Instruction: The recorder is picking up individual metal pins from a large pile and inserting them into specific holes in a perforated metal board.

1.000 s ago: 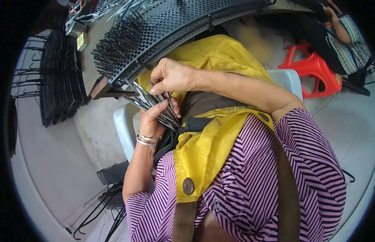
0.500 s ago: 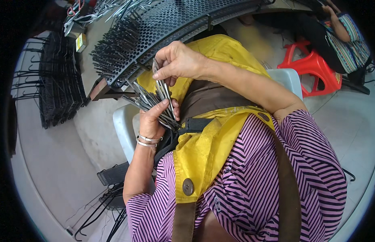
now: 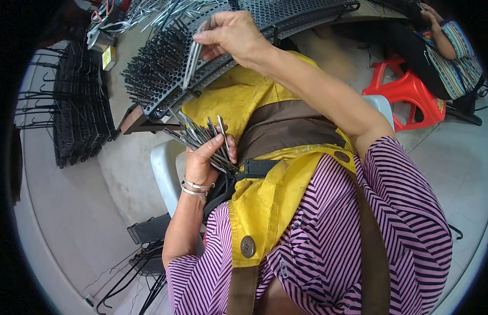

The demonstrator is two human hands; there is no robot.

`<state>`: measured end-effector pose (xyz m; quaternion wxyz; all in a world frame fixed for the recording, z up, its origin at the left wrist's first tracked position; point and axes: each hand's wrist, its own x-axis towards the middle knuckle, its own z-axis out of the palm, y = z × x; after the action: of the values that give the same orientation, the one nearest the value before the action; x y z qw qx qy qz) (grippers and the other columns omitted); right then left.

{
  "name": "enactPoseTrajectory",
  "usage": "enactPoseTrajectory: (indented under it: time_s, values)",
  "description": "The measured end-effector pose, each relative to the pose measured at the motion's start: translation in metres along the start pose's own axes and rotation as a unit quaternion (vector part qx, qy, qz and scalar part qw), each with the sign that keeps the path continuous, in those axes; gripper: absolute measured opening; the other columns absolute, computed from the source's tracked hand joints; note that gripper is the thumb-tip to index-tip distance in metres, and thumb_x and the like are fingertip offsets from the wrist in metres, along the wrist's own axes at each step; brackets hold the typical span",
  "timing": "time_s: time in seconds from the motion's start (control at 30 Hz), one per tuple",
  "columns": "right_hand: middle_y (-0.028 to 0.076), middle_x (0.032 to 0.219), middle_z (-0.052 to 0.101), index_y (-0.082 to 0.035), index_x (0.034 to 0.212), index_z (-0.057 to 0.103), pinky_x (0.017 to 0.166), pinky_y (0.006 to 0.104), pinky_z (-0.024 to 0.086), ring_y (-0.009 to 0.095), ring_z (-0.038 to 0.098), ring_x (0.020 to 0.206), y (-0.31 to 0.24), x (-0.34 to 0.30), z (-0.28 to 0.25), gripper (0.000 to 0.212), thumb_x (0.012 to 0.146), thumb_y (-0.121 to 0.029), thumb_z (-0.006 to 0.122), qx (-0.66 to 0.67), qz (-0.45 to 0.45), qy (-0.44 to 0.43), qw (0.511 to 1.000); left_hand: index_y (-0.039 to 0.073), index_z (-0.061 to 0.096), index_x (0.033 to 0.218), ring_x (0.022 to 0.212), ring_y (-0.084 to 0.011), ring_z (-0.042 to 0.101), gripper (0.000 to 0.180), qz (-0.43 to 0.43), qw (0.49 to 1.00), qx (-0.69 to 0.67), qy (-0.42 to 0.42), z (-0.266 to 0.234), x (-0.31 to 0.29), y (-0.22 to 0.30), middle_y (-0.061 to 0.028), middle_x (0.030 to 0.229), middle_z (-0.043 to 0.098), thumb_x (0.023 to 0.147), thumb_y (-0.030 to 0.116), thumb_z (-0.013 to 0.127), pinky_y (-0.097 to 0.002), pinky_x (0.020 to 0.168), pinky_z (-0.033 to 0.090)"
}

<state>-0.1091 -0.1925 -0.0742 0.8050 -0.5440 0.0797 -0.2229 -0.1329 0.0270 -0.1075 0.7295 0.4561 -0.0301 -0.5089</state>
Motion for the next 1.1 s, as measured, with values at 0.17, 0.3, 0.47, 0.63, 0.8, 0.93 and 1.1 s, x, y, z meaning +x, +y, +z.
enactPoseTrajectory:
  time_s: [0.17, 0.3, 0.47, 0.63, 0.8, 0.93, 1.1]
  values:
    - [0.007, 0.066, 0.061, 0.001, 0.075, 0.058, 0.047, 0.0222, 0.048, 0.012, 0.057, 0.052, 0.002, 0.017, -0.001, 0.004, 0.078, -0.002, 0.06, -0.02, -0.024, -0.002, 1.0, -0.001, 0.052, 0.095, 0.057, -0.0212, 0.059, 0.022, -0.007, 1.0, -0.009, -0.002, 0.0, 0.0, 0.0, -0.0142, 0.072, 0.06, 0.076, 0.006, 0.062, -0.0302, 0.05, 0.05]
    - [0.006, 0.066, 0.061, 0.001, 0.076, 0.059, 0.047, 0.0221, 0.048, 0.011, 0.058, 0.053, 0.007, 0.026, 0.0, 0.004, 0.078, -0.002, 0.06, -0.037, -0.061, -0.007, 0.997, -0.001, 0.052, 0.095, 0.057, -0.021, 0.059, 0.022, -0.011, 1.0, -0.011, 0.001, -0.001, 0.0, 0.0, -0.0141, 0.072, 0.06, 0.076, 0.005, 0.062, -0.0298, 0.05, 0.05]
    - [0.006, 0.067, 0.061, 0.001, 0.077, 0.059, 0.048, 0.0221, 0.048, 0.011, 0.058, 0.054, 0.006, 0.03, 0.002, 0.003, 0.078, -0.001, 0.059, -0.073, -0.083, -0.022, 0.994, -0.001, 0.053, 0.095, 0.058, -0.0208, 0.059, 0.022, -0.013, 1.0, -0.015, -0.001, 0.0, 0.0, 0.002, -0.0142, 0.072, 0.06, 0.076, 0.005, 0.062, -0.0295, 0.05, 0.05]
    - [0.006, 0.067, 0.061, 0.001, 0.077, 0.059, 0.049, 0.0211, 0.047, 0.01, 0.058, 0.055, 0.004, 0.04, -0.005, 0.001, 0.078, 0.0, 0.059, -0.098, -0.084, -0.109, 0.986, -0.001, 0.053, 0.095, 0.058, -0.021, 0.059, 0.021, -0.011, 1.0, -0.022, -0.002, 0.0, 0.001, 0.002, -0.0142, 0.073, 0.06, 0.077, 0.005, 0.062, -0.0298, 0.05, 0.05]
    - [0.006, 0.068, 0.062, 0.0, 0.078, 0.06, 0.05, 0.0201, 0.047, 0.009, 0.058, 0.057, 0.004, 0.046, -0.008, 0.0, 0.077, 0.0, 0.06, -0.076, -0.1, -0.153, 0.98, -0.001, 0.052, 0.095, 0.059, -0.0214, 0.059, 0.021, -0.016, 1.0, -0.026, 0.0, -0.001, 0.001, 0.002, -0.0144, 0.073, 0.06, 0.077, 0.005, 0.061, -0.0301, 0.05, 0.05]
    - [0.006, 0.069, 0.062, 0.002, 0.08, 0.06, 0.052, 0.0195, 0.047, 0.008, 0.057, 0.059, -0.002, 0.048, -0.01, 0.004, 0.076, 0.002, 0.061, -0.128, -0.113, -0.198, 0.965, -0.001, 0.052, 0.095, 0.058, -0.0219, 0.058, 0.021, -0.019, 0.999, -0.033, -0.001, -0.002, 0.002, 0.0, -0.0146, 0.073, 0.06, 0.077, 0.004, 0.061, -0.0305, 0.049, 0.049]
    - [0.001, 0.069, 0.062, -0.002, 0.082, 0.062, 0.056, 0.0184, 0.049, 0.005, 0.058, 0.06, 0.008, 0.042, 0.0, 0.008, 0.077, -0.008, 0.063, -0.271, -0.18, -0.23, 0.917, -0.001, 0.052, 0.095, 0.058, -0.0219, 0.058, 0.021, -0.023, 0.999, -0.031, 0.006, -0.004, 0.003, -0.001, -0.0145, 0.073, 0.059, 0.076, 0.004, 0.06, -0.0308, 0.049, 0.049]
